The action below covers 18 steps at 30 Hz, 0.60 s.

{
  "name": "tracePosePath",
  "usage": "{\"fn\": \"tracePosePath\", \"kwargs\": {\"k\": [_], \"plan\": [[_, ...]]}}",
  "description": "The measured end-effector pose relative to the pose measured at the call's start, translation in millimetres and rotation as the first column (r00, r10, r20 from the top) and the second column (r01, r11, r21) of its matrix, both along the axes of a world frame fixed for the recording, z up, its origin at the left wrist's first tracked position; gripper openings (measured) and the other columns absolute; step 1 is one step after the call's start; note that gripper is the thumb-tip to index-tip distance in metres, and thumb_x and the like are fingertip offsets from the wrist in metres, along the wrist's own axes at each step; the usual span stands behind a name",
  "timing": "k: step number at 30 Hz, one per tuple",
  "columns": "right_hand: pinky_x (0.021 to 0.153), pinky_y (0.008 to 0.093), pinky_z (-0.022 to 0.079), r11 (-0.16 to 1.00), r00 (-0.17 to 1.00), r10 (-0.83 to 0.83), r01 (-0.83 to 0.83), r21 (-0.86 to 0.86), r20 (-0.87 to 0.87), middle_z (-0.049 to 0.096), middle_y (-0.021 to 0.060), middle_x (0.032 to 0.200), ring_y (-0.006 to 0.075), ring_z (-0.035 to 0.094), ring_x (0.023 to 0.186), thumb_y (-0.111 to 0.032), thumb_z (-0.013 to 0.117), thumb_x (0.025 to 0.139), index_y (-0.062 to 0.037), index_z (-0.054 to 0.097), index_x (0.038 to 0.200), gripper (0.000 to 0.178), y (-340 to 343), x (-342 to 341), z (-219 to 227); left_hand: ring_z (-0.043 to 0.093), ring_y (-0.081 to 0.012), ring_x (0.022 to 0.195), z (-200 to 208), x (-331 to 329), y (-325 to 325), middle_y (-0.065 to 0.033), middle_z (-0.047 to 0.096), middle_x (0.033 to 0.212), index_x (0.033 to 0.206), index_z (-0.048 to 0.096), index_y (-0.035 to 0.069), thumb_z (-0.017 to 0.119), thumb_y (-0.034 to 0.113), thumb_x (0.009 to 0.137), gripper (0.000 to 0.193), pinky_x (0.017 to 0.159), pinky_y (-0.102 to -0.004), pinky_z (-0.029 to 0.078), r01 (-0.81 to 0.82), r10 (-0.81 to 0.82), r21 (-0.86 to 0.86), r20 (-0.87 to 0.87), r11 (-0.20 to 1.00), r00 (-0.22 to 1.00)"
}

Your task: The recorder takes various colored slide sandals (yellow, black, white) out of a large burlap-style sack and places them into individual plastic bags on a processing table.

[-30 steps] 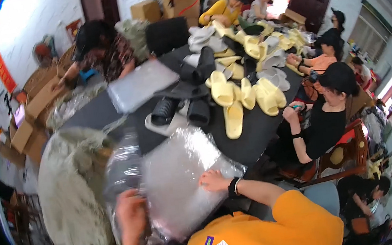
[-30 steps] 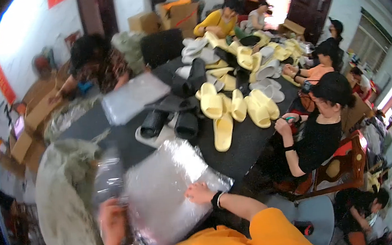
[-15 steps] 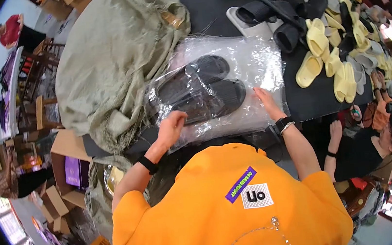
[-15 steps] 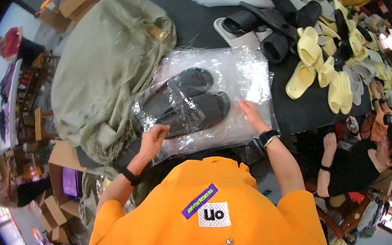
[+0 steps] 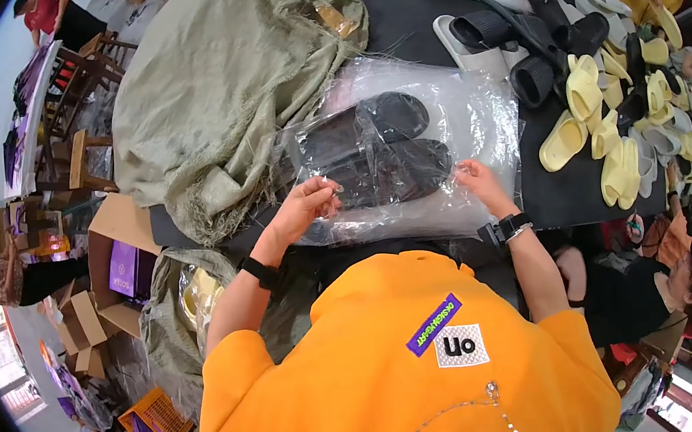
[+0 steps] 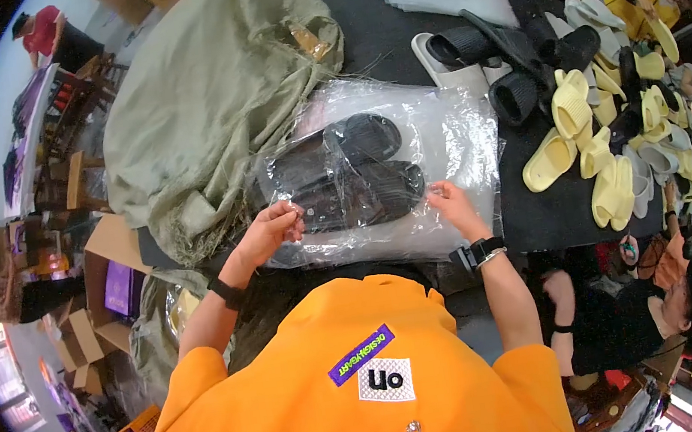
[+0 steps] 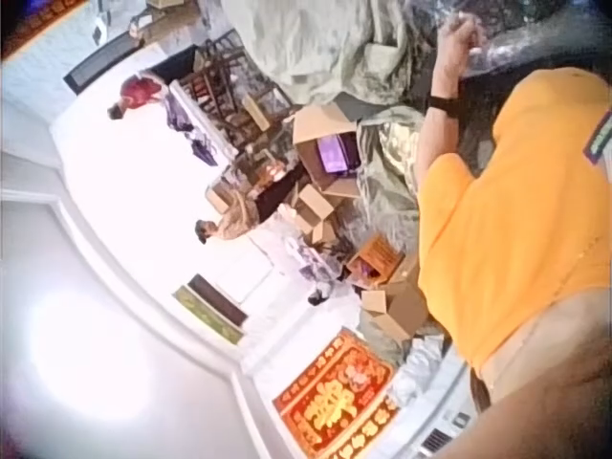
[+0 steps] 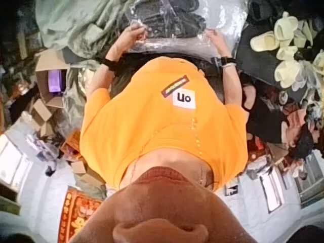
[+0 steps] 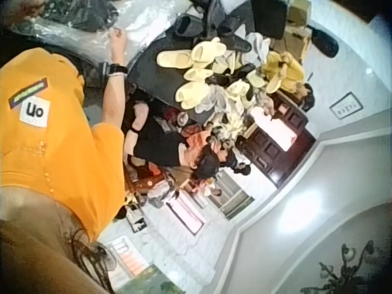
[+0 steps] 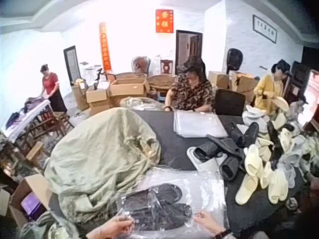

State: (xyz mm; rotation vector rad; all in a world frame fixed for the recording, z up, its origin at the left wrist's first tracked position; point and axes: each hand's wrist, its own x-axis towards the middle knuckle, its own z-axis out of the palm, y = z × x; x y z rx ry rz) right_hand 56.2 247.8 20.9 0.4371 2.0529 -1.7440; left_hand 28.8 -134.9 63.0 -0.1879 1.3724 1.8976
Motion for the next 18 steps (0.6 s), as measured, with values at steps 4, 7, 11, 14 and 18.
{"fn": "tracePosePath", "kwargs": {"k": [4, 7, 11, 14, 18], "plan": [[0.062, 0.0224, 0.04, 0.991, 0.991, -0.131, 0.13, 0.022, 0.019, 0.058, 0.0019, 0.082, 0.0091, 0.054, 0.073, -0.02, 0.055, 0.083, -0.0026, 0.051, 0.102, 0.026, -0.9, 0.5, 3.5, 0.055, -0.0139, 0.071, 13.5, -7.1, -5.0, -0.007, 0.059, 0.08, 0.098, 0.054, 0.003, 0.047, 0.013, 0.085, 0.017, 0.062, -0.0274, 0.045, -0.271, 0.201, 0.574, 0.184, 0.772, 0.962], [0.056, 0.0207, 0.039, 0.984, 0.984, -0.18, 0.18, 0.01, 0.017, 0.057, 0.0009, 0.077, 0.0079, 0.054, 0.067, -0.02, 0.055, 0.083, -0.0034, 0.053, 0.099, 0.023, 3.1, 4.4, -1.2, 0.056, -0.0178, 0.072, -5.2, -8.2, -8.5, -0.0098, 0.059, 0.086, 0.1, 0.054, 0.001, 0.045, 0.004, 0.079, 0.023, 0.064, -0.0301, 0.045, -0.212, 0.125, 0.454, 0.214, 0.865, 0.969], [0.051, 0.0194, 0.037, 0.982, 0.982, -0.188, 0.188, 0.019, 0.007, 0.055, -0.001, 0.069, 0.0061, 0.05, 0.061, -0.022, 0.055, 0.084, -0.0036, 0.056, 0.09, 0.019, 9.2, 8.8, -10.3, 0.055, -0.0276, 0.081, -23.6, -37.7, 1.9, -0.0136, 0.056, 0.099, 0.106, 0.054, 0.006, 0.051, 0.004, 0.075, 0.031, 0.074, -0.0371, 0.044, 0.028, -0.393, -0.509, -0.627, 0.86, 0.673], [0.052, 0.0199, 0.037, 0.978, 0.979, -0.204, 0.203, 0.039, 0.016, 0.054, -0.0013, 0.066, 0.0055, 0.048, 0.059, -0.021, 0.054, 0.085, -0.0033, 0.057, 0.083, 0.018, 9.3, 10.1, -18.3, 0.045, -0.034, 0.106, -18.2, -66.3, 33.9, -0.0149, 0.053, 0.109, 0.112, 0.052, 0.01, 0.06, 0.016, 0.073, 0.04, 0.089, -0.0439, 0.035, -0.091, -0.762, -0.807, -0.583, 0.583, 0.282], [0.053, 0.0204, 0.038, 0.961, 0.961, -0.276, 0.277, 0.022, -0.01, 0.053, -0.0009, 0.065, 0.0058, 0.047, 0.059, -0.02, 0.053, 0.085, -0.0028, 0.056, 0.08, 0.018, -1.9, 10.6, -14.6, 0.043, -0.0354, 0.107, -33.7, -81.3, 85.9, -0.0145, 0.053, 0.108, 0.108, 0.053, 0.003, 0.06, 0.028, 0.076, 0.041, 0.089, -0.045, 0.033, -0.17, -0.863, -0.858, -0.501, 0.484, 0.069]]}}
